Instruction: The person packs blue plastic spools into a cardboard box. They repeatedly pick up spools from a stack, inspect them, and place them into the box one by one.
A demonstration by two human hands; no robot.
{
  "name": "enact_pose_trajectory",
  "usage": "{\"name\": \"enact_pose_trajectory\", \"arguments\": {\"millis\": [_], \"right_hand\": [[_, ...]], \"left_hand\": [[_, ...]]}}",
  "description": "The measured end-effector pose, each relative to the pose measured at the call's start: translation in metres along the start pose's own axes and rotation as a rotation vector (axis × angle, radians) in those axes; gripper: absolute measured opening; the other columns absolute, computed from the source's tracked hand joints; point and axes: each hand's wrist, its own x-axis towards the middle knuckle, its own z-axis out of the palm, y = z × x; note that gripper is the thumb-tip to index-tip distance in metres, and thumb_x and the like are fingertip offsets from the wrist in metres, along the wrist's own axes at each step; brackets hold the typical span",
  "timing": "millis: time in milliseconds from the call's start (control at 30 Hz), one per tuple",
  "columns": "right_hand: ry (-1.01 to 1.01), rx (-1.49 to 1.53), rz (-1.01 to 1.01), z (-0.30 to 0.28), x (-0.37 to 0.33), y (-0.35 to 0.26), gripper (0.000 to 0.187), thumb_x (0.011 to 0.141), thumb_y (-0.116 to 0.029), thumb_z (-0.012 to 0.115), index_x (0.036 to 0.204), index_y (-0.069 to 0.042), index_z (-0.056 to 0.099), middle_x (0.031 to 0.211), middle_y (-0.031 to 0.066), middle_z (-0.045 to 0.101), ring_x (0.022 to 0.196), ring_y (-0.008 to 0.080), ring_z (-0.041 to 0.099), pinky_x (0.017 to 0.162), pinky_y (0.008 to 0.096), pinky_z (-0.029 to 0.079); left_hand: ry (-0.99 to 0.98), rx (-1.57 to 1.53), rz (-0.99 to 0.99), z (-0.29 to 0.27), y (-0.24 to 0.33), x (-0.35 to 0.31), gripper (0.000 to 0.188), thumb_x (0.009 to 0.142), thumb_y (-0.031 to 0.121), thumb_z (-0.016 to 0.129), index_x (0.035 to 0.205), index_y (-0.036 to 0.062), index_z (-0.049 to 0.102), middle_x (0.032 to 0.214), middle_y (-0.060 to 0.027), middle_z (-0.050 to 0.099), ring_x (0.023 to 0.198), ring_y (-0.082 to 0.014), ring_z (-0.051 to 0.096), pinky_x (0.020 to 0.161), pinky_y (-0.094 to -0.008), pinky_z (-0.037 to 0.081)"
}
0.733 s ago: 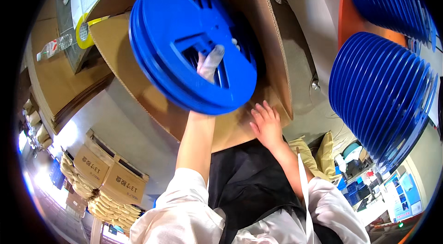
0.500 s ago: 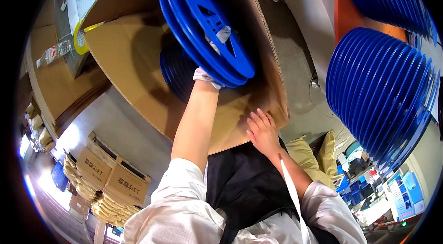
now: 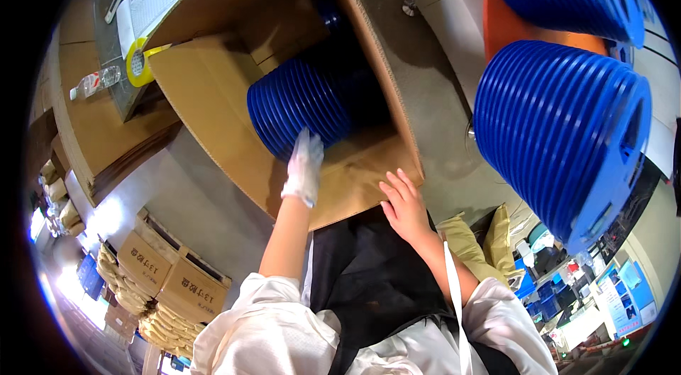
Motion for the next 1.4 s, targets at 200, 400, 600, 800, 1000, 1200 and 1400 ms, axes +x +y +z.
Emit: {"name": "enact_pose_trajectory", "arguments": {"millis": [200, 400, 600, 800, 1000, 1200, 1400], "right_hand": [[0.17, -0.077, -0.018, -0.103, -0.054, -0.025, 0.044, 0.08, -0.01, 0.068, 0.123, -0.006, 0.058, 0.134, 0.0126, 0.052, 0.131, 0.0337, 0.043, 0.103, 0.0447, 0.04], [0.714, -0.539, -0.193, -0.245, -0.114, -0.049, 0.068, 0.076, -0.019, 0.077, 0.135, -0.008, 0.046, 0.141, 0.0164, 0.045, 0.133, 0.0413, 0.039, 0.107, 0.0509, 0.034], [0.632, -0.625, 0.267, -0.297, -0.142, -0.022, 0.074, 0.064, -0.024, 0.086, 0.125, -0.005, 0.047, 0.126, 0.0151, 0.051, 0.12, 0.0342, 0.048, 0.103, 0.0471, 0.038], [0.365, -0.663, 0.162, -0.325, -0.134, -0.011, 0.055, 0.061, -0.02, 0.085, 0.103, -0.008, 0.052, 0.094, 0.0091, 0.052, 0.098, 0.0297, 0.054, 0.083, 0.0443, 0.048], [0.172, -0.548, -0.016, -0.359, -0.145, -0.003, 0.049, 0.066, -0.021, 0.082, 0.103, -0.008, 0.052, 0.098, 0.0089, 0.054, 0.099, 0.0297, 0.056, 0.081, 0.0417, 0.051], [0.212, -0.626, -0.168, -0.39, -0.164, 0.052, 0.052, 0.06, -0.015, 0.083, 0.105, -0.011, 0.059, 0.106, 0.0087, 0.054, 0.104, 0.0295, 0.053, 0.088, 0.0408, 0.046], [0.207, -0.56, -0.4, -0.383, -0.18, 0.095, 0.049, 0.062, -0.016, 0.081, 0.103, -0.009, 0.054, 0.12, 0.0129, 0.052, 0.105, 0.0333, 0.054, 0.088, 0.0418, 0.047]], "left_hand": [[-0.078, 0.194, -0.05, 0.001, -0.027, -0.124, 0.041, 0.101, 0.019, 0.032, 0.141, 0.007, 0.035, 0.136, -0.0246, 0.047, 0.123, -0.0369, 0.05, 0.105, -0.0425, 0.041], [0.206, 0.001, -0.191, 0.071, 0.005, -0.175, 0.051, 0.097, 0.036, 0.051, 0.139, 0.0099, 0.041, 0.133, -0.0225, 0.05, 0.123, -0.0384, 0.049, 0.102, -0.0456, 0.042], [0.228, -0.021, -0.072, 0.078, 0.032, -0.222, 0.057, 0.094, 0.039, 0.056, 0.141, 0.0096, 0.04, 0.133, -0.0218, 0.05, 0.127, -0.04, 0.044, 0.106, -0.0467, 0.037], [0.265, -0.082, 0.058, 0.08, 0.034, -0.264, 0.059, 0.095, 0.04, 0.054, 0.143, 0.0093, 0.037, 0.142, -0.024, 0.042, 0.135, -0.0412, 0.036, 0.111, -0.0478, 0.031], [0.321, -0.088, 0.116, 0.111, 0.008, -0.306, 0.061, 0.093, 0.041, 0.058, 0.141, 0.0101, 0.04, 0.138, -0.0211, 0.047, 0.13, -0.0395, 0.041, 0.109, -0.0458, 0.033], [0.356, -0.023, 0.097, 0.123, -0.03, -0.331, 0.052, 0.095, 0.038, 0.055, 0.138, 0.0118, 0.044, 0.127, -0.0157, 0.057, 0.116, -0.0311, 0.055, 0.098, -0.0421, 0.043], [0.346, 0.044, 0.118, 0.138, -0.046, -0.321, 0.042, 0.096, 0.034, 0.052, 0.133, 0.0127, 0.049, 0.11, -0.0117, 0.064, 0.104, -0.0256, 0.06, 0.089, -0.037, 0.048]]}}
